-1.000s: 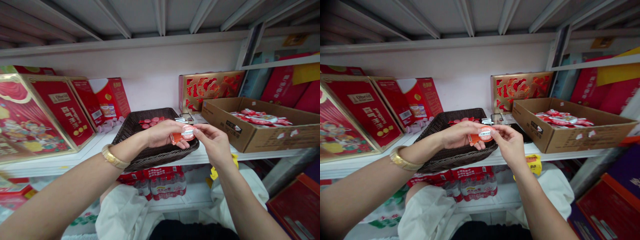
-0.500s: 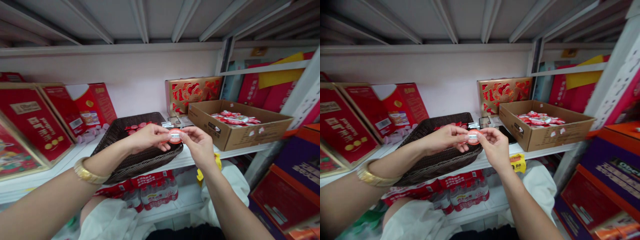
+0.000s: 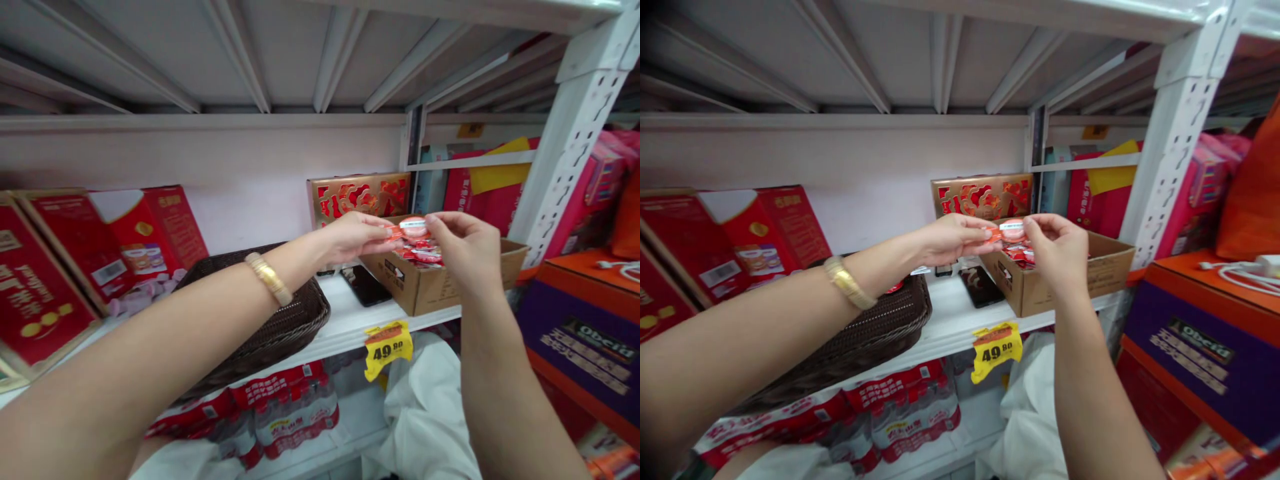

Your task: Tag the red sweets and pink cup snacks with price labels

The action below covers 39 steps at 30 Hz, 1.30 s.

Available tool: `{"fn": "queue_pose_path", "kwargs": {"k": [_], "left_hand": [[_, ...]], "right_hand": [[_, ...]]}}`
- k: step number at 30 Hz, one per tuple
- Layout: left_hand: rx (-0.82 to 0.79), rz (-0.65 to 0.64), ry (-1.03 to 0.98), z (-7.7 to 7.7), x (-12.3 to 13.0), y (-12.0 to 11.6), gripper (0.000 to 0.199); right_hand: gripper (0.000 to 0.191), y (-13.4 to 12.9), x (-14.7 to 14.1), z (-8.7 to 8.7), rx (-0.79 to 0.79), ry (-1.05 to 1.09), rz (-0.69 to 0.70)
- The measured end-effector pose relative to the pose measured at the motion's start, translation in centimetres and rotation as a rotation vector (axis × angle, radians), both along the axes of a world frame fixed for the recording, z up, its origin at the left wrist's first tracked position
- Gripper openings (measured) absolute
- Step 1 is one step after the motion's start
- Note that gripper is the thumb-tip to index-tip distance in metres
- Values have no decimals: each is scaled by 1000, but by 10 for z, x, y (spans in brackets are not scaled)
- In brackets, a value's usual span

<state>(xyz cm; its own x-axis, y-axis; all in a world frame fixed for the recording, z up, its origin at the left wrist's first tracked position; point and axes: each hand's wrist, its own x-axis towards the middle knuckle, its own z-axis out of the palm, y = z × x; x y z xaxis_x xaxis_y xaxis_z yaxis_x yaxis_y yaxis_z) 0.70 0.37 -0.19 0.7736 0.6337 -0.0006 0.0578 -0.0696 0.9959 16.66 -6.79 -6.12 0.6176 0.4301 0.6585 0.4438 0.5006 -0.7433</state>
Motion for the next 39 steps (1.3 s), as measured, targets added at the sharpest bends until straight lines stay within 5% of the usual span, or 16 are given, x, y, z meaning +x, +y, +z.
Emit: {"fn": "queue_pose_path", "kwargs": {"k": [3, 5, 13, 19, 23, 29, 34, 39], "left_hand": [[129, 115, 121, 13, 29, 10, 36], [312, 178, 218, 14, 27, 14, 48], [998, 43, 654, -12, -82, -21, 44], [977, -88, 1060, -33, -143, -57, 22], [981, -92, 1034, -39, -161, -71, 15], [819, -215, 980, -30, -187, -93, 12], [593, -269, 817, -25, -208, -55, 35], [779, 83, 814, -35, -194, 22, 32]], "right_hand": [[27, 9, 41, 7, -179, -152, -205], [30, 9, 55, 2, -199, -200, -312], [23, -27, 2, -22, 122, -53, -227], [22, -21, -49, -37, 78, -128, 30], [23, -7, -74, -53, -68, -176, 208], [31, 13, -94, -72, -189, -147, 302], [31, 24, -106, -79, -220, -105, 385], [29, 30, -114, -83, -249, -149, 384]]}}
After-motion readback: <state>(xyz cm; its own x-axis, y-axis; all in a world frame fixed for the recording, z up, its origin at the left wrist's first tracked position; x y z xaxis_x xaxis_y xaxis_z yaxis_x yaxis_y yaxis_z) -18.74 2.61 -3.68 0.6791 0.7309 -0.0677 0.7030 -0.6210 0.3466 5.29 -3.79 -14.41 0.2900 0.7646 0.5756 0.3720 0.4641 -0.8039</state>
